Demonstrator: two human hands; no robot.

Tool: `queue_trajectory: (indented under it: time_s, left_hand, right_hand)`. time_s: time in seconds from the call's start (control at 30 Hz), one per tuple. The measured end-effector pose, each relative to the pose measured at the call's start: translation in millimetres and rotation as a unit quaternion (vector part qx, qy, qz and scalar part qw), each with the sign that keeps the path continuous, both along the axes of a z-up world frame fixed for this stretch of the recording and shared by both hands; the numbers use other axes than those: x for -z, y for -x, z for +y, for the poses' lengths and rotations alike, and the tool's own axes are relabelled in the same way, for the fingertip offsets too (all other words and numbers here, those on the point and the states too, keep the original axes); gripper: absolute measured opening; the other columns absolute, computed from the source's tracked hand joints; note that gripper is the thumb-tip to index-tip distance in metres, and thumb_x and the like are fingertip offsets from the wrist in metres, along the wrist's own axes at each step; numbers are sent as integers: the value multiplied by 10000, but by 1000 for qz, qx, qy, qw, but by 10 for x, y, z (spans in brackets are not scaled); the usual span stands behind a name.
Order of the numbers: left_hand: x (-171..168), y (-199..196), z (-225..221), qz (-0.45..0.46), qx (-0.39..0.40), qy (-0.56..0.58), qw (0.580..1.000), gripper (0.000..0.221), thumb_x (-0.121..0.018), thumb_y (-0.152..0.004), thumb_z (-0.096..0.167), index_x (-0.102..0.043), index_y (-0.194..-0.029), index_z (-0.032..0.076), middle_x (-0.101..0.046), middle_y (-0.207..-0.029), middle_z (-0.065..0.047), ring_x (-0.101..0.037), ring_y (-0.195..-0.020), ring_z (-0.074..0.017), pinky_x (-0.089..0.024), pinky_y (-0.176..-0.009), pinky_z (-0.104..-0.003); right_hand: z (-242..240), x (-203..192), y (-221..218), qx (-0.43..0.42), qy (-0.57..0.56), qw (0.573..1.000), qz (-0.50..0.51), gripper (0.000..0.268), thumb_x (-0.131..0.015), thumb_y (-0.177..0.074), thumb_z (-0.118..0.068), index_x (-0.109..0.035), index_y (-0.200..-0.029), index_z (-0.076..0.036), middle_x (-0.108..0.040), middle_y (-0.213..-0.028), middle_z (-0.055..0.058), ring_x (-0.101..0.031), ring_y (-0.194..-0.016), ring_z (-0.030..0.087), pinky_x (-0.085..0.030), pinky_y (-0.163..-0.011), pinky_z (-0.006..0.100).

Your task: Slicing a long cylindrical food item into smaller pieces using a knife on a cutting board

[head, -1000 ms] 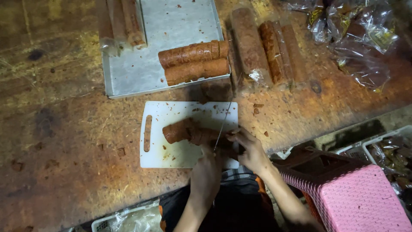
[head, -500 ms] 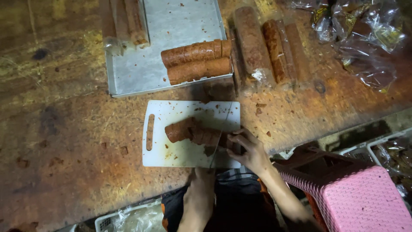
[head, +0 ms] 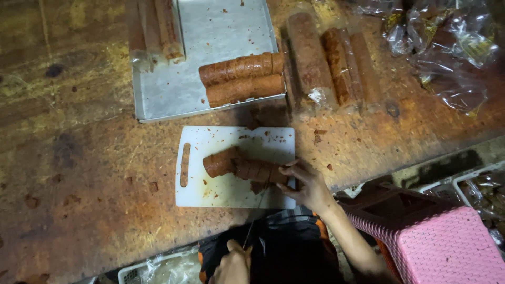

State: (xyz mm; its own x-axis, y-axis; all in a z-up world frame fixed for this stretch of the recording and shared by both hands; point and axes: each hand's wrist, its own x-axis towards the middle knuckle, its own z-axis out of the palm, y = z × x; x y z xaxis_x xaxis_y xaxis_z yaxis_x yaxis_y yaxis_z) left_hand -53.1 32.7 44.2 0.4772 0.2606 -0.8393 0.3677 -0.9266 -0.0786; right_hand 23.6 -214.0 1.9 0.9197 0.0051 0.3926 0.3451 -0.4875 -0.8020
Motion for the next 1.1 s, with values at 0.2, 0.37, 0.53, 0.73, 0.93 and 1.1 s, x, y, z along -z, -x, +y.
queue_trajectory:
  time_s: [0.2, 0.37, 0.53, 0.73, 0.93, 1.1]
  left_hand:
    - [-314, -652, -471, 2, -49, 180, 982, 361, -310, -1013, 390, -517, -1235, 195, -615, -1247, -166, -616, -1194, -445, -445, -977, -515]
    - [342, -540, -468, -250, 76, 156, 953, 157, -457, -982, 273, -508, -1050, 141, -729, -862, -205, -722, -835, -469, -582, -743, -583]
    - [404, -337, -469, -298, 83, 177, 934, 303, -574, -1011, 412, -444, -1065, 144, -655, -923, -174, -691, -797, -403, -581, -618, -523]
    - [257, -452, -660, -366, 271, 153, 877, 221, -502, -977, 253, -480, -1187, 188, -653, -978, -217, -693, -626, -372, -549, -506, -479]
    - [222, -516, -750, -310, 157, 176, 921, 204, -453, -1062, 334, -403, -1092, 139, -749, -813, -147, -744, -697, -394, -557, -616, -537]
    - [253, -484, -726, -323, 169, 171, 915, 142, -464, -1066, 268, -391, -1054, 146, -752, -814, -113, -760, -673, -343, -594, -512, -468]
  right_hand:
    - [-39, -4, -3, -5, 35, 999, -7, 320, -908, -780, -141, -733, -1035, -59, -676, -1007, 81, -693, -875, 200, -590, -810, 300]
    - [-71, 1, 75, -33, 27, 997, 63, 464, -877, -818, -228, -689, -1215, -80, -678, -1224, 121, -681, -1142, 261, -523, -997, 335]
    - [-132, -56, 109, -54, 27, 998, 35, 525, -838, -772, 17, -679, -1263, -76, -546, -1301, 136, -597, -1231, 299, -532, -1028, 395]
    - [-162, 210, 151, -18, 55, 998, 26, 585, -715, -652, 75, -654, -1230, 7, -619, -1304, 203, -633, -1235, 365, -551, -1031, 424]
    - [-111, 188, 219, 5, 49, 999, -9, 396, -746, -785, 31, -699, -1171, -43, -601, -1297, 205, -656, -1208, 348, -527, -1045, 395]
    - [-76, 275, 284, 42, 78, 996, -9, 479, -704, -697, 124, -740, -1140, -54, -616, -1316, 167, -676, -1192, 315, -547, -1064, 376]
